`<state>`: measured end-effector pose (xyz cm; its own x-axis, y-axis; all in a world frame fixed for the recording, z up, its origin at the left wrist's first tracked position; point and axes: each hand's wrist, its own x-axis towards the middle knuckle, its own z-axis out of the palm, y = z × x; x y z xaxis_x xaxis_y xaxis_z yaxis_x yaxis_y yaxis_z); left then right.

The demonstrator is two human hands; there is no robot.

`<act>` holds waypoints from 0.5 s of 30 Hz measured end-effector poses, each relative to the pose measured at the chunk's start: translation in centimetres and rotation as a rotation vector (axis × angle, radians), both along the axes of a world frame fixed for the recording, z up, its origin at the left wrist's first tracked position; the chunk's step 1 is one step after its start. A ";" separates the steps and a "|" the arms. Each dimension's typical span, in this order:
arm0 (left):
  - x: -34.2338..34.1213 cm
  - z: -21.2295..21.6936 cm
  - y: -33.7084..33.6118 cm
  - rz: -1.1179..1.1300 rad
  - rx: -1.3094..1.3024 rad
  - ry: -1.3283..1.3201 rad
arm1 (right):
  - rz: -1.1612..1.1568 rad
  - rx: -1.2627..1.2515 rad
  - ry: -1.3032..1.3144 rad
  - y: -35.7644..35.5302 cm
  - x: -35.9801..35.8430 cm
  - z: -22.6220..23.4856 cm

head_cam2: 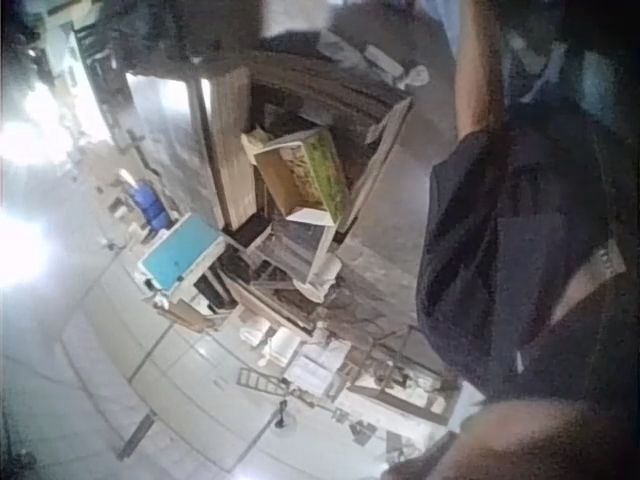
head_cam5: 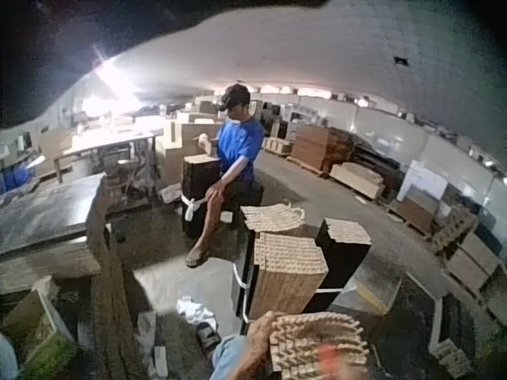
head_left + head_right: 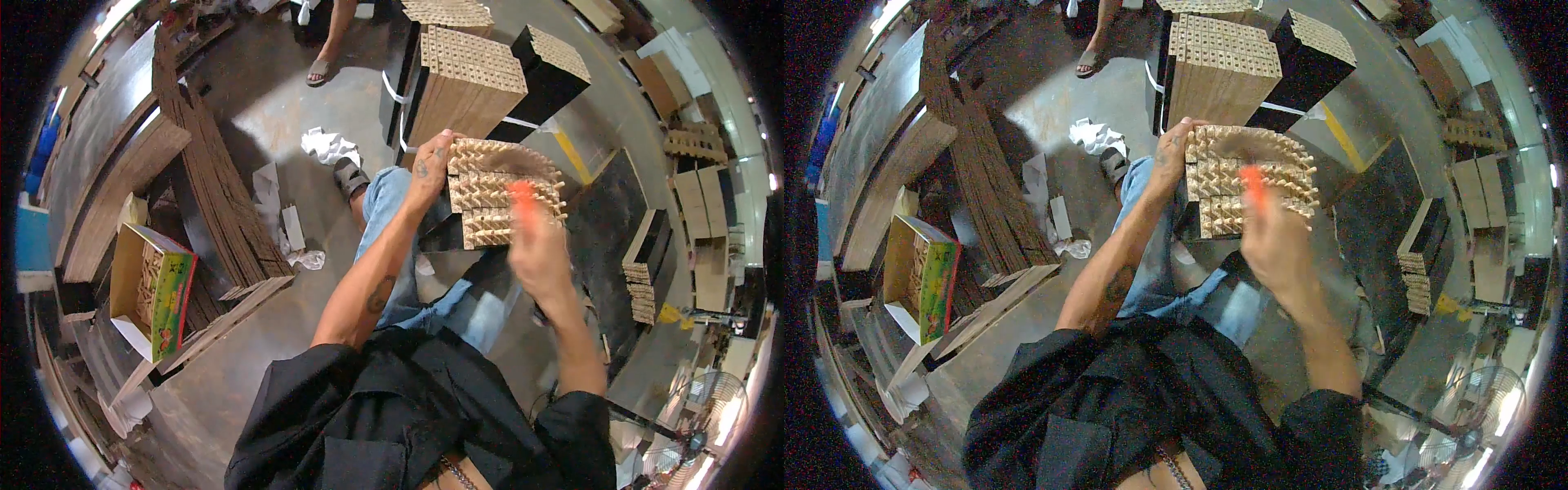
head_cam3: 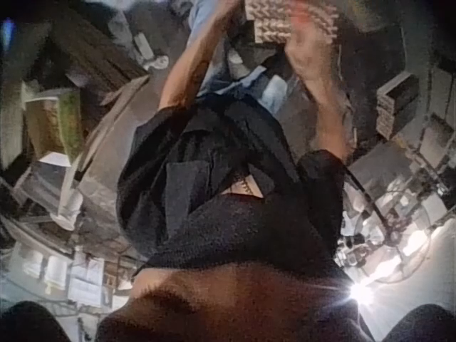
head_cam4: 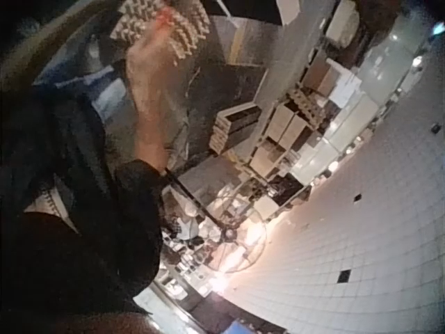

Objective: The person picks up a wooden block from a box, places it onto a larger assembly of small wooden pegs, and uses a hammer to tap the block into place.

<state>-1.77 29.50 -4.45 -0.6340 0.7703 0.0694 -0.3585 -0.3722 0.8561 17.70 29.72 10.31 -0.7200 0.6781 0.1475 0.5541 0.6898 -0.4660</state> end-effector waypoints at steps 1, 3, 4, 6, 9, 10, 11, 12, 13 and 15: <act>-0.4 0.0 -0.2 -0.038 0.020 -0.034 | 0.017 -0.013 -0.187 -0.2 -0.7 -0.5; -0.3 -0.2 -0.5 -0.042 0.009 -0.022 | 0.035 -0.043 -0.117 -0.3 -0.3 0.9; -0.6 -0.1 -0.9 -0.021 -0.003 -0.011 | 0.078 -0.075 -0.050 -0.5 -0.5 2.2; -1.0 -0.9 -1.1 -0.024 -0.039 -0.014 | 0.028 -0.052 0.078 -2.1 0.3 2.8; 0.0 -0.1 0.0 -0.006 -0.006 0.053 | -0.089 0.034 0.117 -2.8 2.1 1.3; -0.1 0.0 -0.3 -0.012 -0.012 0.060 | -0.008 0.018 -0.095 -2.1 1.9 -1.1; -0.3 0.1 -0.5 -0.017 -0.031 0.015 | 0.027 0.011 -0.099 -1.8 1.7 -1.1; -0.4 0.2 -0.7 -0.022 -0.050 -0.030 | 0.061 0.004 -0.104 -1.7 1.6 -1.0; -0.6 0.4 -0.8 -0.034 -0.077 -0.012 | 0.073 0.003 -0.098 -1.6 1.2 -0.1; -0.5 0.0 -1.3 -0.013 -0.106 0.022 | 0.014 -0.075 0.152 -2.4 0.9 2.5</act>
